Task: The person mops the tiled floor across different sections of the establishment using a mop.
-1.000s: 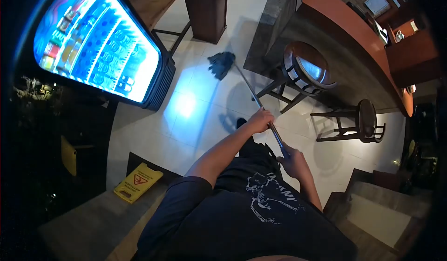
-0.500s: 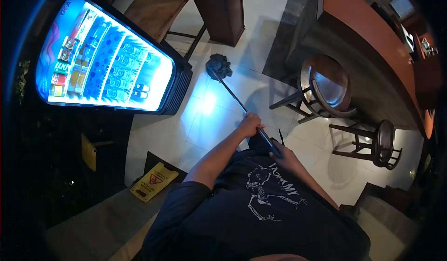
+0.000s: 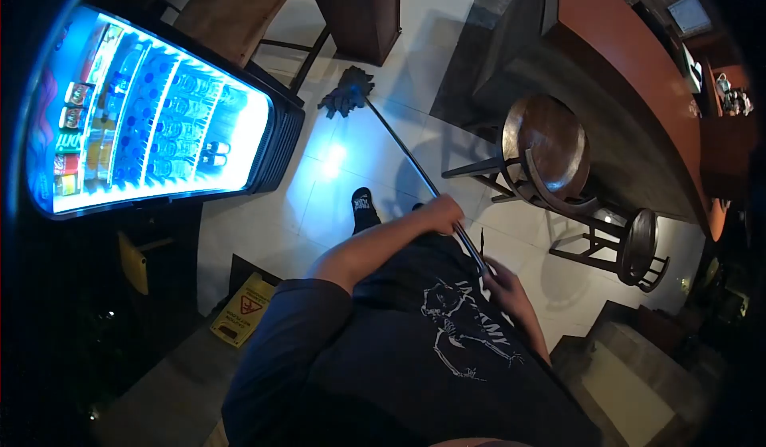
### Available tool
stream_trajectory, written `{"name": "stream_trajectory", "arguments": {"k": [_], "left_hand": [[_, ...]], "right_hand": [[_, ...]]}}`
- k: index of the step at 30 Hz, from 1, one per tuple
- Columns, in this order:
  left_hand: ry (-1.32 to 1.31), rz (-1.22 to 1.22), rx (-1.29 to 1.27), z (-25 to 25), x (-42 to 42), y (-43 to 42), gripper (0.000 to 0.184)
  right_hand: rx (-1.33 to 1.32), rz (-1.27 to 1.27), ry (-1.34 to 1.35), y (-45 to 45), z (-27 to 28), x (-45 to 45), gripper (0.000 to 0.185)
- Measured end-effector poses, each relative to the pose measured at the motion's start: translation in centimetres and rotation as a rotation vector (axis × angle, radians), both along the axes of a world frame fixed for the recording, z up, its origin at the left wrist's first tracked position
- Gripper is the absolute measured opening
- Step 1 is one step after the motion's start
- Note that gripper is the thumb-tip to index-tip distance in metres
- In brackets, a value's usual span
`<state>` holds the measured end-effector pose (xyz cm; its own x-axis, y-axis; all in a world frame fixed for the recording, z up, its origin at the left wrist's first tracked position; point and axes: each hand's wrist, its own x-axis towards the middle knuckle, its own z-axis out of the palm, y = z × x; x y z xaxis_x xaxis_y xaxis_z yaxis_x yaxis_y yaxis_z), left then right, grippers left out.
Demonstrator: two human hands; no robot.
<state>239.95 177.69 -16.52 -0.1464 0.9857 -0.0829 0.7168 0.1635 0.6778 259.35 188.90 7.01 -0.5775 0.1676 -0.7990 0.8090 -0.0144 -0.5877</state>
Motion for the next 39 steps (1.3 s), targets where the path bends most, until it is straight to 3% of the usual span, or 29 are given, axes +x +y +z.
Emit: {"name": "stream_trajectory", "arguments": {"k": [2,5,14,17,20,23,25,30,32,34,37,39], "left_hand": [[-0.023,-0.096,-0.009,1.5,1.5,0.5,0.017],[-0.064,-0.178,0.005,1.5,0.1,-0.8,0.014],[0.114,0.021,-0.039,-1.6,-12.9,-5.8,0.006],[0.095,0.033,0.066,-1.4,-12.8,-6.5,0.008],[0.02,-0.048,-0.04,2.1,-9.8,-5.3,0.01],[-0.109,-0.069,0.108,5.1,-7.1,-5.2,0.011],[-0.145,-0.061,0.237,4.3,-6.6,-5.7,0.012],[-0.045,0.014,0.153,-0.7,-12.3,-10.1,0.014],[-0.013,0.086,0.25,-1.9,-14.2,-11.6,0.018],[-0.06,0.275,0.268,-0.9,-13.3,-11.8,0.022],[-0.116,0.358,0.315,-0.3,-10.6,-10.1,0.027],[-0.173,0.341,0.385,0.6,-8.6,-7.6,0.03]], "right_hand": [[0.016,-0.053,-0.019,-0.9,1.9,1.7,0.046],[0.192,0.051,0.13,-3.7,-0.2,1.4,0.045],[0.284,0.235,0.103,-8.7,-5.1,-12.9,0.05],[0.386,0.312,0.132,-9.0,-2.9,-12.4,0.053],[0.245,0.239,-0.112,-8.6,3.5,-11.2,0.057],[0.29,0.22,-0.159,-7.4,6.3,-8.4,0.062],[0.254,0.217,-0.156,-8.1,6.3,-8.5,0.063],[0.22,0.296,-0.153,-12.1,2.1,-14.7,0.065],[0.518,0.407,0.548,-11.9,-7.4,-13.7,0.071],[0.588,0.394,0.648,-12.8,-6.8,-14.4,0.069],[0.346,0.182,0.114,-13.1,0.8,-13.9,0.058],[0.203,0.012,0.018,-11.6,3.9,-11.6,0.055]]}}
